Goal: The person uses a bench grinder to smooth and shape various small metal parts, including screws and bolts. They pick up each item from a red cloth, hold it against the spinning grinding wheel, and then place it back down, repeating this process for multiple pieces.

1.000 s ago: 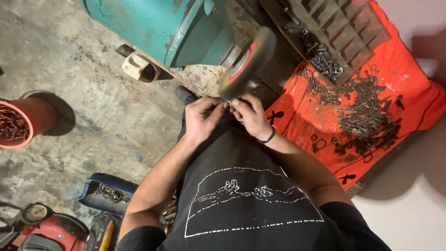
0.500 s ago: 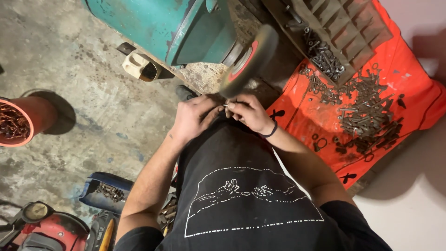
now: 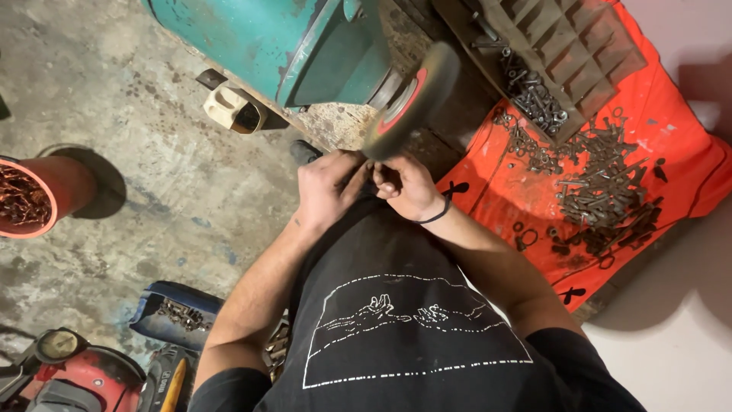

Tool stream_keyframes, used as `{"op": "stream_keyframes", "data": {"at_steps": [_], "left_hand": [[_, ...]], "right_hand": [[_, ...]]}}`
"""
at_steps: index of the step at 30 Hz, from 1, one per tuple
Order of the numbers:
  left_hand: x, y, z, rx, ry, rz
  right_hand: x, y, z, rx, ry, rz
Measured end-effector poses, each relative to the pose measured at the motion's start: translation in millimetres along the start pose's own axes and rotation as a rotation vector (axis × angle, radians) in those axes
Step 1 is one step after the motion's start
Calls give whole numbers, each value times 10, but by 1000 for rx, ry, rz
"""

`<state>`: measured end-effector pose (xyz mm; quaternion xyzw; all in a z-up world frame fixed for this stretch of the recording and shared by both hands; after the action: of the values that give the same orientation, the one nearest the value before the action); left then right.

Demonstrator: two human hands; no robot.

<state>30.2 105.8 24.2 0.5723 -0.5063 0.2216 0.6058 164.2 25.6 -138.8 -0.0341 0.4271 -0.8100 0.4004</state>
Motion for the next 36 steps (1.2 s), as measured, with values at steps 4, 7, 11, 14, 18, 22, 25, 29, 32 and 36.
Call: {"op": "stream_keyframes", "data": {"at_steps": [4, 7, 11, 14, 18, 22, 25, 29, 32, 36], "left_hand": [[-82, -121, 93, 17, 56, 70], [-120, -123, 164, 57, 138, 205], [-258, -184, 291, -7, 256, 242], [-444, -284, 426, -120, 399, 171], [-525, -421, 605, -201, 425, 155], [9, -542, 386, -207, 208, 230], [173, -796, 370, -308, 282, 310], [159, -1137, 563, -394, 220, 220], [124, -1433, 657, -501, 248, 63], [246, -1809, 498, -561, 326, -81]], "right_hand": [[-119, -163, 85, 15, 45, 27], [-284, -240, 180, 45, 195, 214], [-699, -145, 507, 218, 533, 795], [-1374, -91, 971, 464, 814, 1159], [-2186, -9, 1716, 808, 1201, 1496], [-2398, 189, 2046, 995, 1146, 1536], [-2306, 490, 2233, 1082, 1069, 1471], [-2007, 891, 2474, 1089, 973, 1343], [-1830, 1085, 2662, 1039, 949, 1330], [-1632, 1215, 2863, 942, 914, 1318]]}}
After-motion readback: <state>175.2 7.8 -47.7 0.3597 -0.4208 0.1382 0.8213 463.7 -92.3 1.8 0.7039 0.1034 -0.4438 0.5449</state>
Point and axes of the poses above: each hand's wrist, its own z-axis away from the middle knuckle, its own y-axis out of the back of the hand, x = y × z, the point moved 10 cm from there along -z, towards the middle knuckle, and after that the axes turned 3 degrees about -y, right-handed, at the moved point
